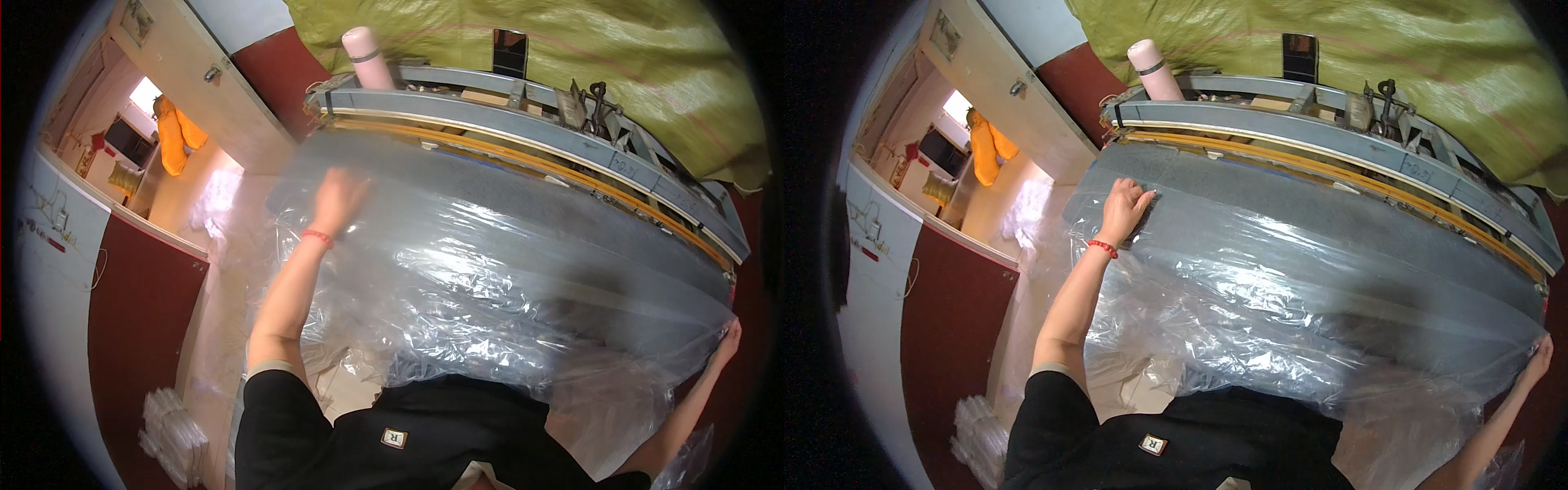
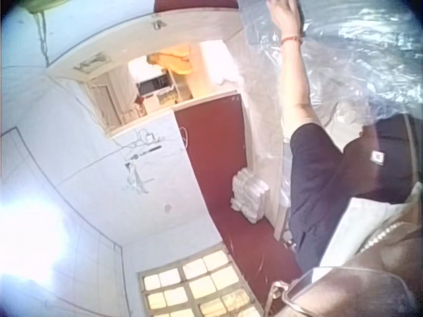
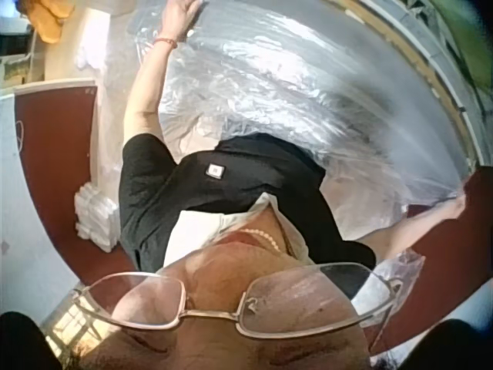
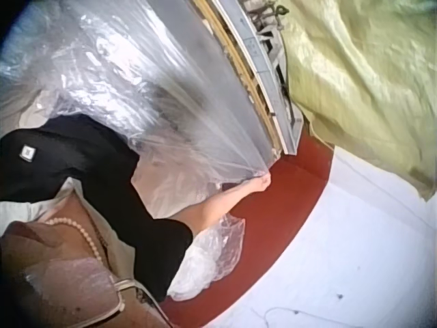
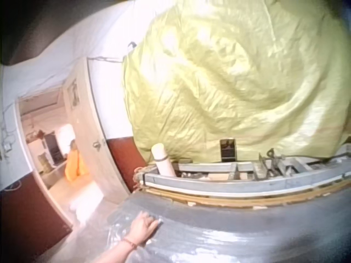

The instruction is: The recorder is handling and smoothing a large sheet of plastic film on a manufacturing machine.

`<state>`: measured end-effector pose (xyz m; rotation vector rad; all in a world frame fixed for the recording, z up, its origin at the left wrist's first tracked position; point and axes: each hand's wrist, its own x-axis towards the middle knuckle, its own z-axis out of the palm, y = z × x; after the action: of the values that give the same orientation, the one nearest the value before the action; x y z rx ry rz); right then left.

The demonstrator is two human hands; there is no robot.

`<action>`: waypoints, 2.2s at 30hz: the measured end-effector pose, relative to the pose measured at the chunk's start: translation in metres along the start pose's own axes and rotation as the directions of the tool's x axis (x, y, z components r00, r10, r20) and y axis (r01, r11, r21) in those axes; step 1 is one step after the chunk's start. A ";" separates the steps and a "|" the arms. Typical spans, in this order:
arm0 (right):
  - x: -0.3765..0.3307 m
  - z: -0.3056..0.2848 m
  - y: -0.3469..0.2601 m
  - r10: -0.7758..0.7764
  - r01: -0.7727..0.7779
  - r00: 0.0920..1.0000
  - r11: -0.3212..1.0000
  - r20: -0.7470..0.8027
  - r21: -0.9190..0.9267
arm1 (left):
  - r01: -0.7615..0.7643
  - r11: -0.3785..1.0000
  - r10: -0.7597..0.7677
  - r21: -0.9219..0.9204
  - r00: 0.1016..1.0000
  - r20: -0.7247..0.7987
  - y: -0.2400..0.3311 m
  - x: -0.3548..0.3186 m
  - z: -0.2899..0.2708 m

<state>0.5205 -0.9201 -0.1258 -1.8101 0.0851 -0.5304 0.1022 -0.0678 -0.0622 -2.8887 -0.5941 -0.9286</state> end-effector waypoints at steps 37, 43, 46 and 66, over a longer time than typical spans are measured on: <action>0.039 0.146 -0.023 -0.033 0.054 0.972 0.995 -0.232 0.087 | 0.302 0.348 -0.558 -0.887 0.827 0.063 -0.052 0.107 0.145; 0.040 0.142 -0.025 0.034 -0.007 0.965 0.995 -0.260 0.101 | 0.214 0.412 -0.524 -0.886 0.851 -0.038 -0.047 0.105 0.148; 0.034 0.138 -0.038 0.093 -0.058 0.967 0.987 -0.236 0.150 | 0.276 0.095 -0.576 -0.956 0.799 0.174 -0.027 0.105 0.127; -0.057 0.036 -0.122 -0.285 0.080 0.896 0.858 -0.341 -0.507 | 0.319 0.392 -0.170 -0.863 0.947 0.273 0.031 0.054 -0.023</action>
<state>0.4588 -0.8316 -0.0378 -2.1795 0.3579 -1.1041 0.1418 -0.0818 -0.0102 -3.9462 -0.7025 -1.4627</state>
